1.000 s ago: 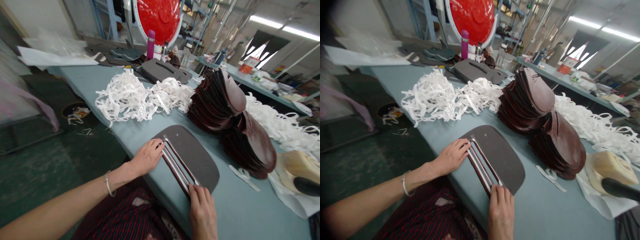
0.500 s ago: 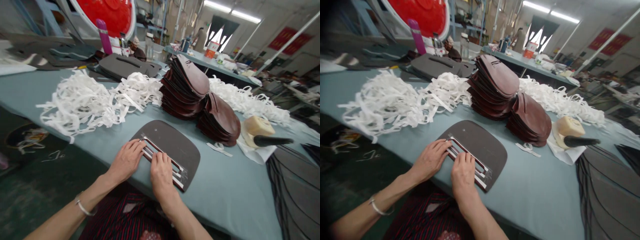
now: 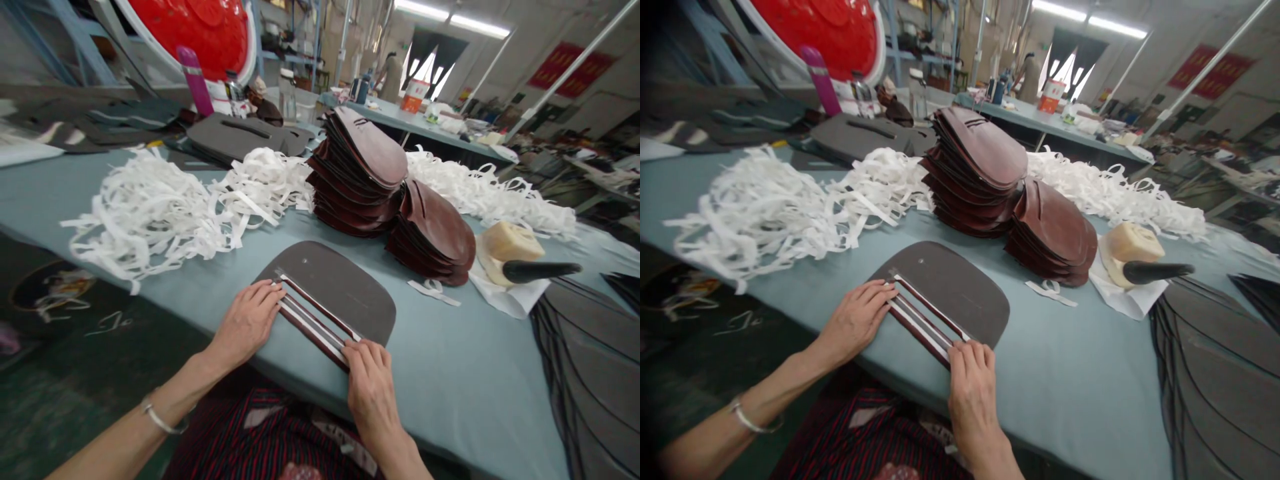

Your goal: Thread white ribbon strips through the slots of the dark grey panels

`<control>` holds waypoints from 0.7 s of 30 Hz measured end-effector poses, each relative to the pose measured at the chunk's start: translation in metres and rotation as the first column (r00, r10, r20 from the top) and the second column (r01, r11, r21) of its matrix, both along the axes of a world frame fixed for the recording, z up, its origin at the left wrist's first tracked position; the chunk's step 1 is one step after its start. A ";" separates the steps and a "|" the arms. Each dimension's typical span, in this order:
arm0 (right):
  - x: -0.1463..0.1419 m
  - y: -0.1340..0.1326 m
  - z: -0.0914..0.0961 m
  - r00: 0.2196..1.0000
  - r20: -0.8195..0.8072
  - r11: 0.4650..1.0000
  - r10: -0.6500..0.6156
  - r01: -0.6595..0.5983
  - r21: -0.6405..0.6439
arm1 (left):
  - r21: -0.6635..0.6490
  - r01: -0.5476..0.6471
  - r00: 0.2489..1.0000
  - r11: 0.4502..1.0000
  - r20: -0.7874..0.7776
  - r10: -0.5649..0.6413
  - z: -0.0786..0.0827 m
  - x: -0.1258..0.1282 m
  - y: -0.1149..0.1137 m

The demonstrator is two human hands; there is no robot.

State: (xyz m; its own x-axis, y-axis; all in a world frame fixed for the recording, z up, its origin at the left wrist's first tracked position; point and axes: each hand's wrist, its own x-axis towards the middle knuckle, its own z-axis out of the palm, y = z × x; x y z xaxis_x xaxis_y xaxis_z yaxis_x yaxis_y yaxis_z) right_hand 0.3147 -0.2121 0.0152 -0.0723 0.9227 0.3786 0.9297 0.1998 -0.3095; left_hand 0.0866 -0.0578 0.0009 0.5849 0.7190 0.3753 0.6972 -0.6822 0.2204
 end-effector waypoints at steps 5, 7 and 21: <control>-0.005 -0.008 0.000 0.996 0.089 1.000 -0.019 0.018 0.003 | 0.002 0.017 1.000 1.000 0.010 -0.017 0.007 0.003 -0.004; -0.010 -0.009 0.001 0.986 0.156 0.999 -0.049 0.048 0.013 | -0.019 0.053 0.999 0.998 0.014 -0.053 0.012 0.012 -0.017; 0.004 -0.015 -0.012 0.963 0.255 0.979 -0.091 0.040 0.201 | 0.031 0.127 0.981 0.991 -0.151 -0.121 0.024 0.014 -0.033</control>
